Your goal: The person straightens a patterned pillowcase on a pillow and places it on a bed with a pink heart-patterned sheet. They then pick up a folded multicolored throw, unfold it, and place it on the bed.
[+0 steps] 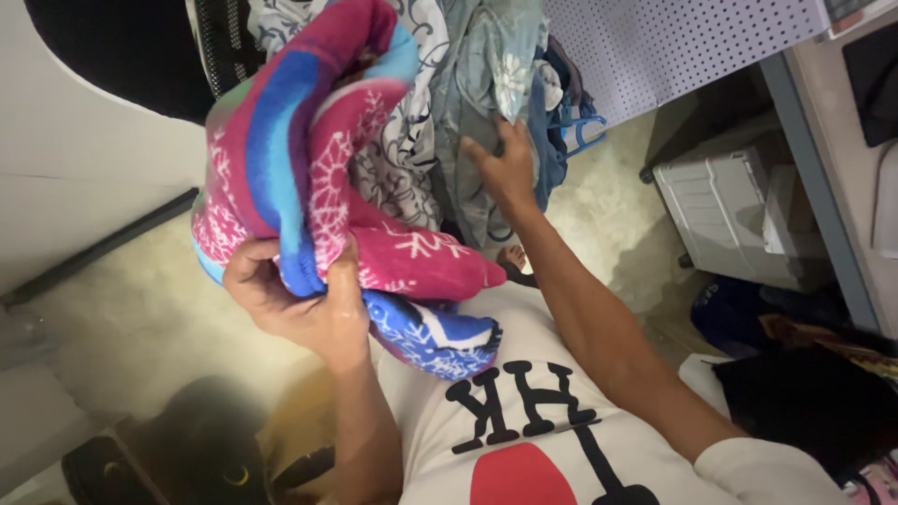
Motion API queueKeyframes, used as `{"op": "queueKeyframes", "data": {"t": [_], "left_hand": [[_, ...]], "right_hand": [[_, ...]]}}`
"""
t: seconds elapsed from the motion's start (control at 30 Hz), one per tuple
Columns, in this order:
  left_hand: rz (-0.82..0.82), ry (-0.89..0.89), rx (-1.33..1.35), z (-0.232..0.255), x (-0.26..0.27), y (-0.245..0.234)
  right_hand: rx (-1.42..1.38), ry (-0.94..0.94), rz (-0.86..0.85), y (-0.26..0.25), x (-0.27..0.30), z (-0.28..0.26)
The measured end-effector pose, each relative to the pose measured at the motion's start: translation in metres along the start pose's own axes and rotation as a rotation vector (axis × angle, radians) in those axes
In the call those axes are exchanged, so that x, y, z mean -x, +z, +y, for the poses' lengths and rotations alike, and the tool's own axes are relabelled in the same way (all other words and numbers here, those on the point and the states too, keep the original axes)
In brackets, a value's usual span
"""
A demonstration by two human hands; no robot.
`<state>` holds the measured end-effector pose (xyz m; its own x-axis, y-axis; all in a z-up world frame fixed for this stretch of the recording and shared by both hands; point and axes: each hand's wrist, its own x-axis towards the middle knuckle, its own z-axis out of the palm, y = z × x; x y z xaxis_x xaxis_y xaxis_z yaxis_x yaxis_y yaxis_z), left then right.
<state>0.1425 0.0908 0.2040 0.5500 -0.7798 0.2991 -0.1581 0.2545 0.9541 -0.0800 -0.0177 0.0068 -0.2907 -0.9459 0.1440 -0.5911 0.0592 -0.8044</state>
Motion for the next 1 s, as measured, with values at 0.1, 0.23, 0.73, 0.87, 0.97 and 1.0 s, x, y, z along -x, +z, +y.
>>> {"op": "queueKeyframes", "data": {"t": [0.1,0.23,0.73,0.87,0.97,1.0], "left_hand": [[0.013,-0.011,-0.025,-0.004,0.0,0.002],[0.019,-0.029,-0.036,-0.009,-0.001,0.009],[0.012,-0.008,-0.019,-0.007,0.004,0.012],[0.015,-0.007,-0.039,-0.007,0.007,0.012],[0.012,-0.018,-0.028,-0.008,0.006,0.012],[0.01,-0.021,-0.017,-0.008,0.007,0.013]], "right_hand": [[-0.377,0.333,-0.111,-0.004,-0.001,-0.018],[-0.374,0.131,-0.245,-0.014,0.002,-0.047],[-0.18,0.385,-0.058,0.005,0.009,0.037],[-0.328,0.684,-0.208,0.013,0.013,0.04],[-0.296,0.52,-0.312,0.017,0.015,0.026],[-0.17,0.346,-0.308,0.018,0.016,0.018]]}}
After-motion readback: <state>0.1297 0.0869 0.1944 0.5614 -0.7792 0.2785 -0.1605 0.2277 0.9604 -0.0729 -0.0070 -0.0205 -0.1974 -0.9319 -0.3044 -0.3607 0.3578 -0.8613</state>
